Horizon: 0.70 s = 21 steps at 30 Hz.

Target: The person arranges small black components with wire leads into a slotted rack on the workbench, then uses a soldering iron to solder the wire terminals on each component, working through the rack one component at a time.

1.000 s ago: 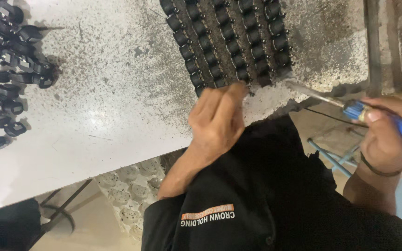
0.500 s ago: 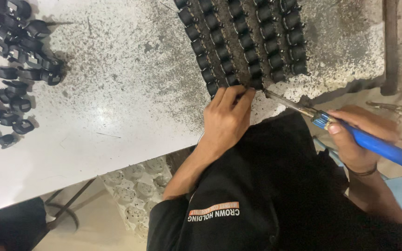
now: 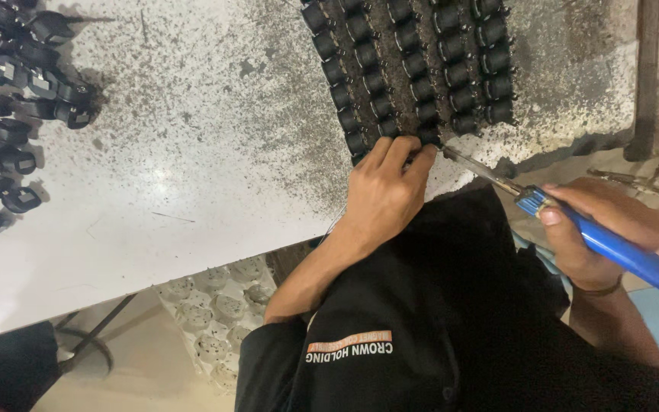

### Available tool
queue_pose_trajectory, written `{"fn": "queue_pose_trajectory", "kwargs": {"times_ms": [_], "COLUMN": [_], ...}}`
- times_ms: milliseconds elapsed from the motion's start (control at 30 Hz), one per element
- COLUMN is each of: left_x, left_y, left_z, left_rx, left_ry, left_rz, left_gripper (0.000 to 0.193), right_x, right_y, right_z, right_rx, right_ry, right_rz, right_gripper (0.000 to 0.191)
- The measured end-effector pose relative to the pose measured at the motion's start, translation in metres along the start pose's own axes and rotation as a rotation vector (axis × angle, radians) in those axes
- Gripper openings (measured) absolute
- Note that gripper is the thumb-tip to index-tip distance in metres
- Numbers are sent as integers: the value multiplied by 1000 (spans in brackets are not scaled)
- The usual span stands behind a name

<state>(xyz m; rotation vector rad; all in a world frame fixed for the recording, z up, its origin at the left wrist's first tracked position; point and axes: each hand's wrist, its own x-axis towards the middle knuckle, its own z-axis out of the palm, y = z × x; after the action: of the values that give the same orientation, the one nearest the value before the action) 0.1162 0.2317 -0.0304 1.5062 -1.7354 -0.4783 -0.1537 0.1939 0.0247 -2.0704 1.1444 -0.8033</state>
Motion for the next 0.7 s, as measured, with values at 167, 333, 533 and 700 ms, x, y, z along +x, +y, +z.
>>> {"fn": "queue_pose_trajectory", "kwargs": {"times_ms": [167,333,533,700], "left_x": [5,6,6,12], "left_y": [4,3,1,7], "left_z": [4,-1,8,1], "left_rx": [8,6,12,-20], "left_ry": [-25,4,-9,-5], "left_rz": [1,-9,11,-2], "left_gripper": [33,30,32,34], "right_x": [21,33,33,23], "right_y": [-24,-32,-29,-20], "right_z": [-5,-13,-7,-14], "right_rx": [-133,-112,-114,-112], "right_ry": [-164,-235,-211,-231], "right_rz": [-155,-154,-165,-133], "right_gripper": [26,25,25,24]}}
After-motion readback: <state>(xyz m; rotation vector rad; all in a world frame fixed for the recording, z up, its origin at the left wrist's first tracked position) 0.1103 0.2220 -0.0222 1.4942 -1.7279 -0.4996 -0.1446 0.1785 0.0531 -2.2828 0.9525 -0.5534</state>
